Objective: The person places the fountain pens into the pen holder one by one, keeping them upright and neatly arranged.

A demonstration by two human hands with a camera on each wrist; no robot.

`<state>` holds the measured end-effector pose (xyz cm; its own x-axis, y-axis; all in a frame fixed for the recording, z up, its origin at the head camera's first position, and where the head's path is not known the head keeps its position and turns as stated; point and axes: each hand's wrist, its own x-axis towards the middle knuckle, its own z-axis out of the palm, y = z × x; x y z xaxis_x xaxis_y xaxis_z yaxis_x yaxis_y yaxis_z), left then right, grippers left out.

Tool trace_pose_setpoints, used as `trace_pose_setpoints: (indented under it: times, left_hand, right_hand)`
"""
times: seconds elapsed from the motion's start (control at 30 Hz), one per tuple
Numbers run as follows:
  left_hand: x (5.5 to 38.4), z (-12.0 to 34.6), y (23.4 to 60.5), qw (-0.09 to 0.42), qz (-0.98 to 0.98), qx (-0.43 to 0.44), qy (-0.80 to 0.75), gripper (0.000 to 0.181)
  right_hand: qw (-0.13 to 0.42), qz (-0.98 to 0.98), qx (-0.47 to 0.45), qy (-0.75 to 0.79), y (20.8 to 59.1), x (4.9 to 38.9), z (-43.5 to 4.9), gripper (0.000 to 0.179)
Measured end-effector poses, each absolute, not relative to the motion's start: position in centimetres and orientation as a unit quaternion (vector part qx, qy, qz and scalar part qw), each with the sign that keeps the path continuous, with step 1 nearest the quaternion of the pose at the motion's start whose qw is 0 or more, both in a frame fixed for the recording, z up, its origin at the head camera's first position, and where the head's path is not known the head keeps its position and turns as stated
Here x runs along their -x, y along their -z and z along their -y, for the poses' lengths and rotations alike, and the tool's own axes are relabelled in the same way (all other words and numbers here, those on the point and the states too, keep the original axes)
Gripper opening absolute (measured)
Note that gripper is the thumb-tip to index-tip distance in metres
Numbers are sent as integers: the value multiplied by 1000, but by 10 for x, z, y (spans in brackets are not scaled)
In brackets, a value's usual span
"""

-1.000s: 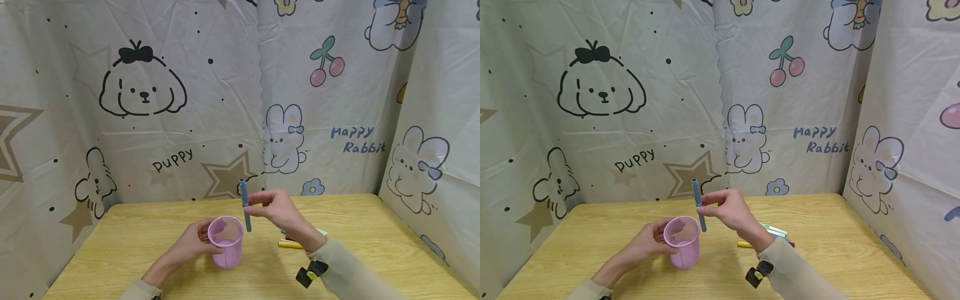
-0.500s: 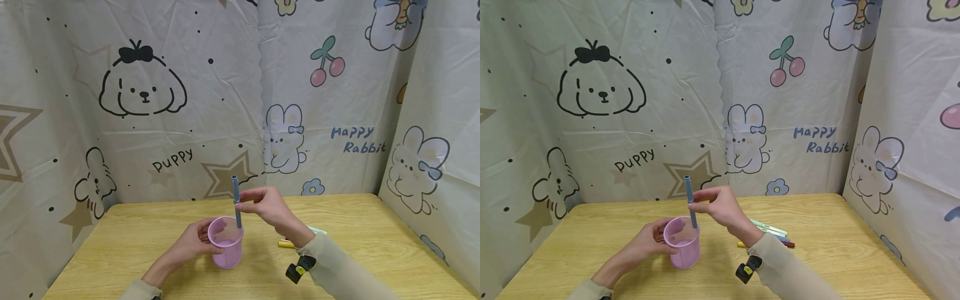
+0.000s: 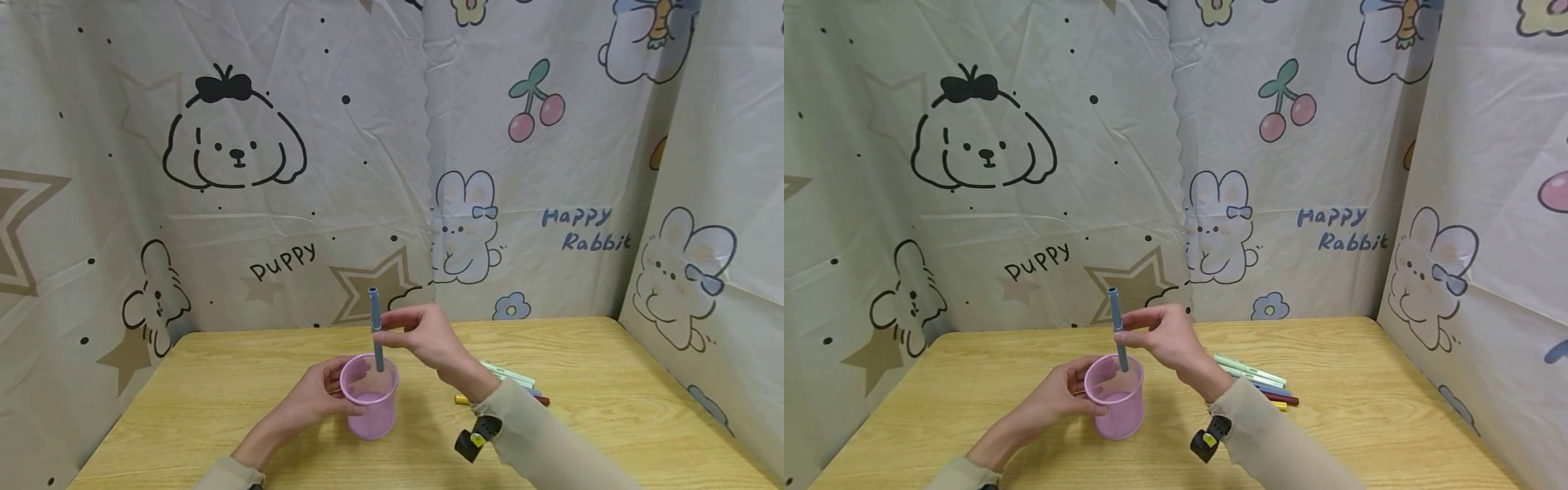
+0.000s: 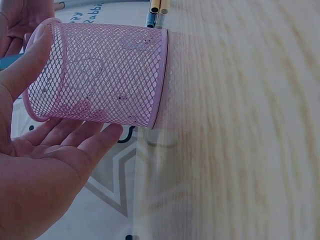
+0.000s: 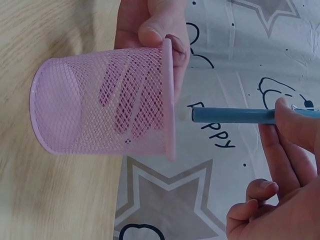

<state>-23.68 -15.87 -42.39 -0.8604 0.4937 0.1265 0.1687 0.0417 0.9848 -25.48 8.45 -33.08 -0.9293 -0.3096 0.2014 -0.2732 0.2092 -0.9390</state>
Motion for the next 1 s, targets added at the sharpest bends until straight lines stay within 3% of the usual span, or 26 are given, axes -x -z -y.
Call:
trace_pose_setpoints:
  times: [1.0]
  left_hand:
    - [236, 157, 422, 126, -718, -222, -647, 80]
  right_hand:
    - [34, -763, 214, 609, 362, 263, -66, 24]
